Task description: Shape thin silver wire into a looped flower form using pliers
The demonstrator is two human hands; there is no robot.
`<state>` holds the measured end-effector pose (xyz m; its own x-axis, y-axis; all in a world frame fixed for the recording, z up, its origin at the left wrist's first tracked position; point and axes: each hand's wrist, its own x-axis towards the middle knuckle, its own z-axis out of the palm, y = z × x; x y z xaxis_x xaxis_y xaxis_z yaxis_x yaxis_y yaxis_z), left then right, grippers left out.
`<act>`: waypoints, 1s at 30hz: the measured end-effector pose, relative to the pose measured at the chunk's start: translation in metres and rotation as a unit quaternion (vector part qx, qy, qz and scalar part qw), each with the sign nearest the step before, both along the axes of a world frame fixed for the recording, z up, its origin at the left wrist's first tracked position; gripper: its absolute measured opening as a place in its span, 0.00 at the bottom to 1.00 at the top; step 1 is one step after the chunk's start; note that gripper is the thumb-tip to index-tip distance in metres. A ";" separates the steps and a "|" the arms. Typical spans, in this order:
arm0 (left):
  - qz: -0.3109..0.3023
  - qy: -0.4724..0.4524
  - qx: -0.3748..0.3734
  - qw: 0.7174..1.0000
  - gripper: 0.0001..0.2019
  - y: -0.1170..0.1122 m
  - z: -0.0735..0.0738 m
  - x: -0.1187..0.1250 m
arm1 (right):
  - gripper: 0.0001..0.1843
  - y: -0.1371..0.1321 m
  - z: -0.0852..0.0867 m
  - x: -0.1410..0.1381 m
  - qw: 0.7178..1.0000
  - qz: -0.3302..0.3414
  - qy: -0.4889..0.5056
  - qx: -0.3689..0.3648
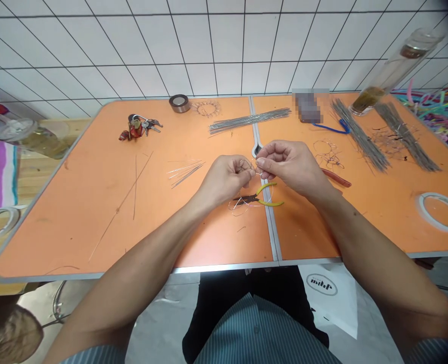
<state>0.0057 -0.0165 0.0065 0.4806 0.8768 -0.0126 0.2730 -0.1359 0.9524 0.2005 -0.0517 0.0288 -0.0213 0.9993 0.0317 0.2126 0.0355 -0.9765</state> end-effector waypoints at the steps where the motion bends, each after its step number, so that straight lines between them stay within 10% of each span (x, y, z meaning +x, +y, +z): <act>1: 0.001 0.001 0.000 1.000 0.06 0.000 0.000 0.000 | 0.07 0.000 0.000 0.000 1.000 0.001 0.001 -0.001; 30: 0.010 -0.029 0.012 0.999 0.05 0.000 0.004 -0.002 | 0.05 -0.002 0.010 0.003 1.000 0.008 0.016 -0.019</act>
<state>0.0041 -0.0162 0.0110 0.4625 0.8859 0.0349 0.2208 -0.1532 0.9632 0.2034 -0.0536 0.0389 -0.0376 0.9993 -0.0048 0.1803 0.0020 -0.9836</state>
